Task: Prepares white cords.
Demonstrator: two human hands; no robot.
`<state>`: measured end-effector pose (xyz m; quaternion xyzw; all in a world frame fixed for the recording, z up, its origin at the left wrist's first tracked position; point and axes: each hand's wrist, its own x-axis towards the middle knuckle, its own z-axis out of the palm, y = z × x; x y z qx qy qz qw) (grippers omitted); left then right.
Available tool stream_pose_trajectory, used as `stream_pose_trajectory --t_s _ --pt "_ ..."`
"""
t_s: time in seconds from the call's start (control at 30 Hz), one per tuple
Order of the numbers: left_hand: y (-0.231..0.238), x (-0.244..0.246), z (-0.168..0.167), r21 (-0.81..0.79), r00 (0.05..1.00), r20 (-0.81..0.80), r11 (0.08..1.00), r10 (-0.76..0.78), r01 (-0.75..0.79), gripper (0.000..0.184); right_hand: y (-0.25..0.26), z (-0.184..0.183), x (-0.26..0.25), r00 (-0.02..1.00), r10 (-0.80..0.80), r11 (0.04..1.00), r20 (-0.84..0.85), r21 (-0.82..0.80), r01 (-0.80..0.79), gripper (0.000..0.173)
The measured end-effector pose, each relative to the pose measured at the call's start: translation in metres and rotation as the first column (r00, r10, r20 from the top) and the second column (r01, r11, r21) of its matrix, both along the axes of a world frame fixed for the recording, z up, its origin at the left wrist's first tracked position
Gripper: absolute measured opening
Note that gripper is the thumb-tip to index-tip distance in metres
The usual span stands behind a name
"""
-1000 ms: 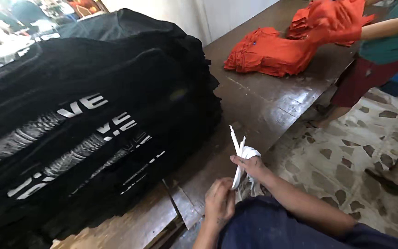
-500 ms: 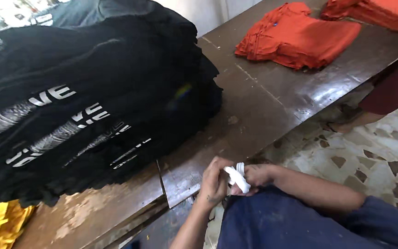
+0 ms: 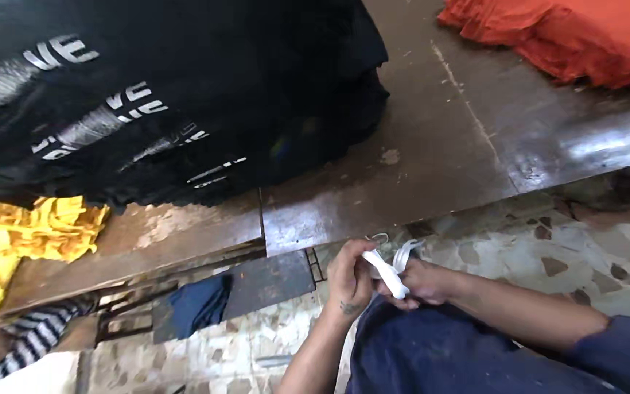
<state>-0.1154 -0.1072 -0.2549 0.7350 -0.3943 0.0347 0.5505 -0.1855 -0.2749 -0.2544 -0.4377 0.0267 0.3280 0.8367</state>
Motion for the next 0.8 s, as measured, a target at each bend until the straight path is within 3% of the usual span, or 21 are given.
stream_pose_trajectory --t_s 0.07,0.1,0.17,0.27,0.33,0.4,0.47,0.53,0.57,0.67,0.8 --pt "0.005 -0.005 0.003 -0.033 0.994 0.036 0.994 0.102 -0.101 0.020 0.007 0.010 0.000 0.972 -0.155 0.964 0.179 -0.186 0.188 0.011" --pt "0.005 -0.008 0.004 -0.065 0.987 0.027 0.985 0.161 -0.159 0.021 0.009 0.011 0.002 0.922 -0.177 0.927 0.344 -0.255 0.274 0.017" --pt "0.004 -0.013 0.007 -0.142 0.965 -0.041 0.954 0.260 -0.263 0.021 0.014 0.007 0.015 0.752 -0.160 0.824 0.639 -0.333 0.458 0.017" --pt "0.005 -0.018 0.014 -0.216 0.930 -0.182 0.910 0.319 -0.354 0.020 0.016 0.004 0.032 0.471 -0.085 0.715 0.878 -0.275 0.642 0.013" --pt "0.007 -0.022 0.019 -0.253 0.913 -0.280 0.894 0.298 -0.370 0.019 0.016 0.002 0.037 0.210 0.003 0.640 0.978 -0.164 0.751 0.014" --pt "0.011 -0.024 0.026 -0.305 0.889 -0.413 0.890 0.197 -0.339 0.019 0.017 0.006 0.042 -0.064 0.121 0.580 0.991 -0.018 0.815 0.016" --pt "0.019 -0.027 0.039 -0.344 0.826 -0.561 0.894 0.051 -0.288 0.021 0.020 0.019 0.045 -0.226 0.209 0.582 0.952 0.065 0.811 0.018" --pt "0.038 -0.029 0.051 -0.351 0.758 -0.648 0.913 -0.077 -0.207 0.022 0.027 0.037 0.042 -0.244 0.297 0.604 0.923 0.016 0.797 0.018" --pt "0.050 -0.029 0.053 -0.344 0.742 -0.661 0.925 -0.116 -0.162 0.021 0.032 0.047 0.040 -0.204 0.357 0.597 0.911 -0.054 0.800 0.019" --pt "0.085 -0.028 0.046 -0.297 0.742 -0.658 0.950 -0.130 -0.096 0.018 0.058 0.068 0.029 0.016 0.520 0.532 0.854 -0.339 0.776 0.021" --pt "0.125 -0.035 0.025 -0.310 0.762 -0.633 0.947 -0.136 -0.088 0.018 0.102 0.075 0.022 0.310 0.605 0.498 0.733 -0.653 0.571 0.024"
